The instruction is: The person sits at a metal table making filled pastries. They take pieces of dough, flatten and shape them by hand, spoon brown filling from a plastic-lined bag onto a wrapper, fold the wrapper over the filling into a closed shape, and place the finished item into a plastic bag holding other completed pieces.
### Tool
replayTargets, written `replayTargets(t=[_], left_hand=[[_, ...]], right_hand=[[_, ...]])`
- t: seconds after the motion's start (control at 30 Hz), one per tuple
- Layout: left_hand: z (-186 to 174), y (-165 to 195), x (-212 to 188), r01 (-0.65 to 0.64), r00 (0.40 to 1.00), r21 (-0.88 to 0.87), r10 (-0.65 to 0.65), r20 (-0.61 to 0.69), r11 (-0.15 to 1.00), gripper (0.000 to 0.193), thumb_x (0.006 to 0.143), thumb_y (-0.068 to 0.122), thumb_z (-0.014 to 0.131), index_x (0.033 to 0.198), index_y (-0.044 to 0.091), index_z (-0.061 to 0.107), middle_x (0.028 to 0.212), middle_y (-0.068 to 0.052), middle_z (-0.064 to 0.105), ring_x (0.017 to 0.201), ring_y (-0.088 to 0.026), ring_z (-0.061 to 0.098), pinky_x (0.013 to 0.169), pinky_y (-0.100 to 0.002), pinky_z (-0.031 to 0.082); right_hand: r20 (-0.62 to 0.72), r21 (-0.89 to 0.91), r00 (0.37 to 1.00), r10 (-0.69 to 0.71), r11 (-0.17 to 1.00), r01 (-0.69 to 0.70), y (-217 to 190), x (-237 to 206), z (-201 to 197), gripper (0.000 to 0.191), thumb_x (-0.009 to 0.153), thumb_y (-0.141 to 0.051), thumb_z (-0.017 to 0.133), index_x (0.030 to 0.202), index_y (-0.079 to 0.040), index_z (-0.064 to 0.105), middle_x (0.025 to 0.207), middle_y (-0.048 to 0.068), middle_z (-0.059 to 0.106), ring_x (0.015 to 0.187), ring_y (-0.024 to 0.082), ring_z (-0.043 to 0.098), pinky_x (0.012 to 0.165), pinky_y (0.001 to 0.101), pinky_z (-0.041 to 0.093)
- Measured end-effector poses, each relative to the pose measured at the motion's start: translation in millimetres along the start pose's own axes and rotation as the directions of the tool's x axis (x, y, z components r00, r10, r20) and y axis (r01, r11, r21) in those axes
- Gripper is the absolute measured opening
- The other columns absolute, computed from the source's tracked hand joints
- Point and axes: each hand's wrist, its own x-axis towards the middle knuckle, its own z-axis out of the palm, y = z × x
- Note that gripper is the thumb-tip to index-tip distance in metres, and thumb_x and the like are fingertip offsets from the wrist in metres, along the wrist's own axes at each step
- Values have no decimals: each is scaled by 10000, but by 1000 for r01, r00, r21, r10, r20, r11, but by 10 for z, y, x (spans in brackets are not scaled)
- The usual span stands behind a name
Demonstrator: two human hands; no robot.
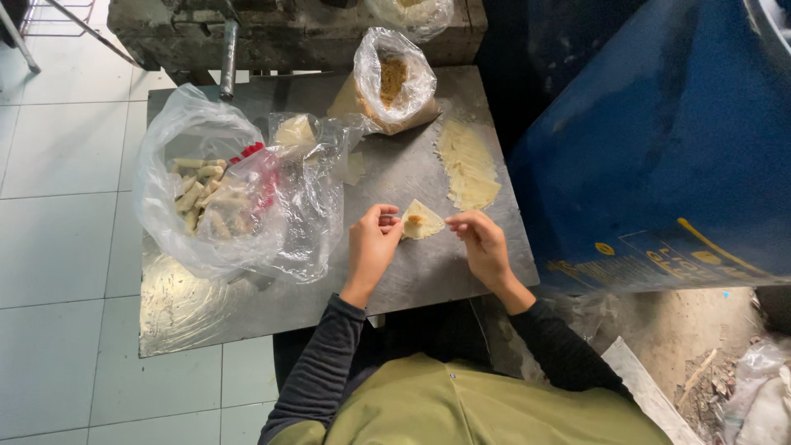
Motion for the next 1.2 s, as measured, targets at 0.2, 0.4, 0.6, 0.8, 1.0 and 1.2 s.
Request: replayTargets(t=[0.2,0.4,0.6,0.8,1.0,1.2], left_hand=[[14,13,-16,29,1000,-48,-28,11,998,219,884,93,712,1086,9,694,918,-100,781,799,-165,787,682,-288,630],[74,28,-19,21,1000,14,-21,15,1000,192,955,64,602,1116,26,699,937,-100,802,836,-179,793,717,-304,617],[91,108,-42,-81,996,21,81,28,996,207,887,79,703,1080,12,672,916,-109,782,836,-200,788,722,-311,611],[138,133,-84,-235,969,250,246,-12,939,166,890,123,738,1012,32,671,896,-124,752,821,-313,736,682,-405,556],[158,26,-45,-452,885,424,453,104,785,83,850,152,723,912,104,694,877,-79,731,839,-307,687,749,-436,528],[25,-27,-28,-622,783,452,527,331,640,77,816,156,718,858,107,677,859,-53,709,841,-266,686,750,-424,497]], right_hand=[[231,-325,933,-277,882,342,-250,-138,-69,343,836,133,619,1113,-41,723,996,80,672,858,174,645,762,296,549],[57,-311,953,-298,902,301,-377,-104,-190,269,921,112,592,1127,-24,699,1021,86,673,848,152,644,749,279,546],[-280,-248,870,-406,906,343,-527,849,3,208,1086,71,541,1232,-22,656,1000,69,638,842,119,602,741,249,507],[34,-165,980,-197,966,200,-775,1769,365,595,898,-22,674,1455,-59,471,1190,62,514,841,131,579,803,257,528],[-101,-596,990,-102,803,22,-619,788,220,227,867,-111,778,1043,-53,647,987,143,609,929,340,607,790,421,489],[-112,-701,992,59,703,-121,-292,152,344,178,814,-151,784,918,-81,657,957,128,639,939,368,608,785,463,477]])
